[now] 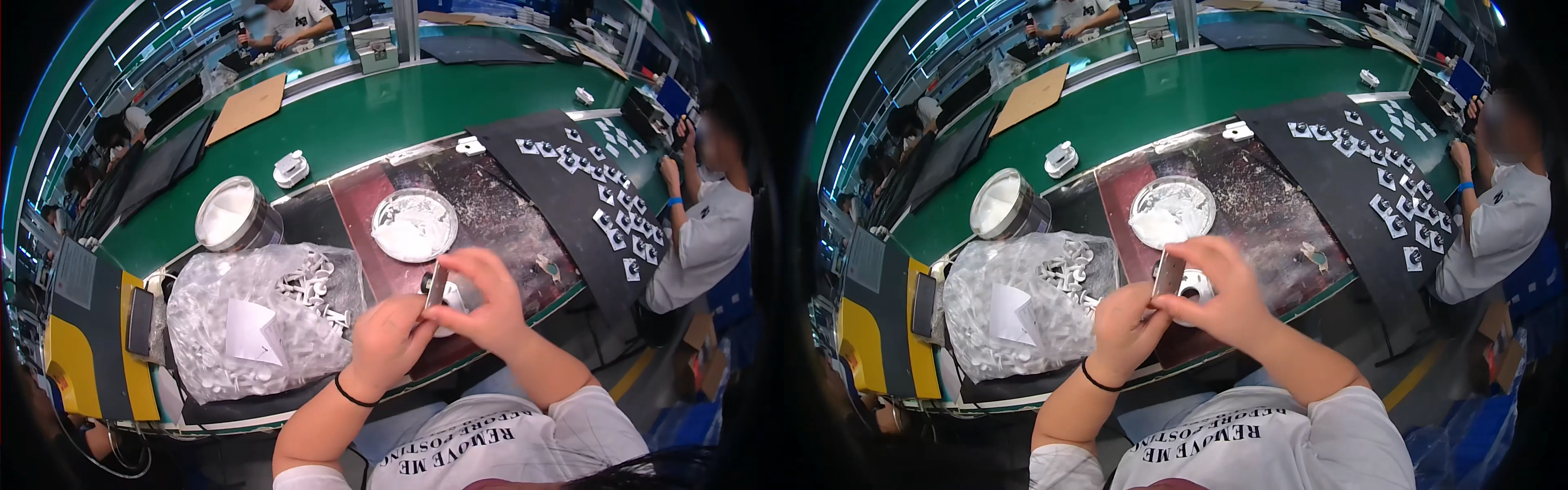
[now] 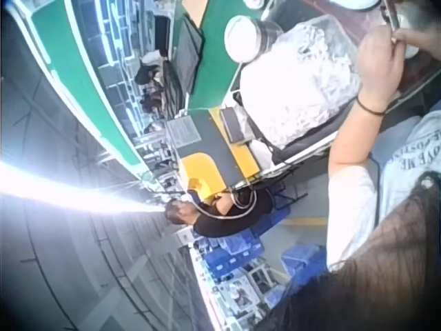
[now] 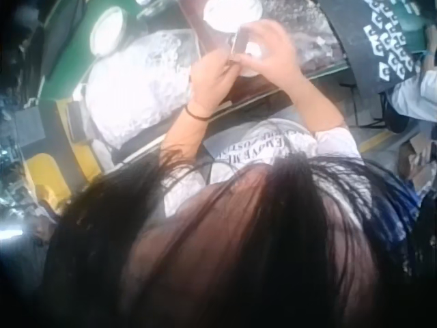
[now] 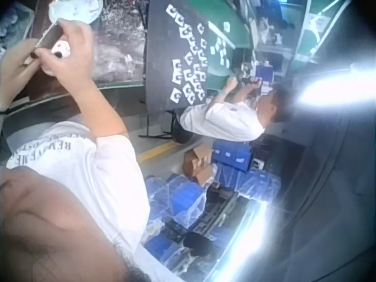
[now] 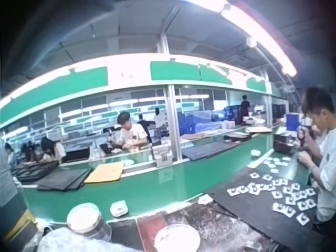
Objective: The person repeatedly picks small white plastic pieces from a bag, dips them into a white paste, and inserts them into a white circular base. They then place the assembled units onto a black mat on the table.
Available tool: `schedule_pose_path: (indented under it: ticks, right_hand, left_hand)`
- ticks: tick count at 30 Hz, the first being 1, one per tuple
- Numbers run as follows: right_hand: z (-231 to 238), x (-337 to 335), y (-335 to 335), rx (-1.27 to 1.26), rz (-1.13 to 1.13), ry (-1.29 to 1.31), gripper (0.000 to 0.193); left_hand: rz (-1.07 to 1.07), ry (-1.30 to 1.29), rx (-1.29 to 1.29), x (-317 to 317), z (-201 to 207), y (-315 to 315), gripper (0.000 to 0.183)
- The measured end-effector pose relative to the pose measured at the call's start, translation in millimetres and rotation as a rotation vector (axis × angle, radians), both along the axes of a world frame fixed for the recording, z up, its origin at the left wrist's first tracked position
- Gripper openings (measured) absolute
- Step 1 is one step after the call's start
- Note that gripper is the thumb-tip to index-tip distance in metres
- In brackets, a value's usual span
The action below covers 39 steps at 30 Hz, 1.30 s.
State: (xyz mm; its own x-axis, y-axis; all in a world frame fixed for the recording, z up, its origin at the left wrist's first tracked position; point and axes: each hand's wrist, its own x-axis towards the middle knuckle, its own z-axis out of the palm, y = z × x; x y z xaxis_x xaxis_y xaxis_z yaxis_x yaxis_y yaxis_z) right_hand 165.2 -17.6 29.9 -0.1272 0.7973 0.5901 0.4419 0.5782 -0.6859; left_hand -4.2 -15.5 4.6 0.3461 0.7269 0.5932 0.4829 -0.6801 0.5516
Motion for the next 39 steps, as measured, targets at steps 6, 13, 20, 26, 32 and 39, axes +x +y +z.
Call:
schedule_pose_path:
  ticks: [6, 13, 20, 26, 32, 39]
  right_hand:
    - [-1, 36, 25, -0.031, 0.108, -0.299, 0.049]
    - [0, 35, 30, -0.031, 0.38, -0.639, 0.037]
    - [-4, 36, 33, 0.003, 0.387, -0.644, 0.034]
    - [-6, 36, 27, 0.013, 0.337, -0.657, 0.032]
    - [-7, 37, 25, 0.046, 0.328, -0.698, 0.033]
    - [-9, 41, 15, 0.029, 0.24, -0.594, 0.04]
  left_hand:
    - [-0.006, 0.171, -0.219, -19, 11, 18, 0.081]
    - [-0.219, 0.202, -0.251, -12, -10, 23, 0.111]
    - [-0.192, 0.208, -0.259, -8, -11, 22, 0.103]
    - [-0.191, 0.192, -0.252, -6, -13, 21, 0.102]
    - [-0.186, 0.218, -0.278, -6, -12, 21, 0.109]
    - [0.027, 0.217, -0.153, -36, 17, 32, 0.067]
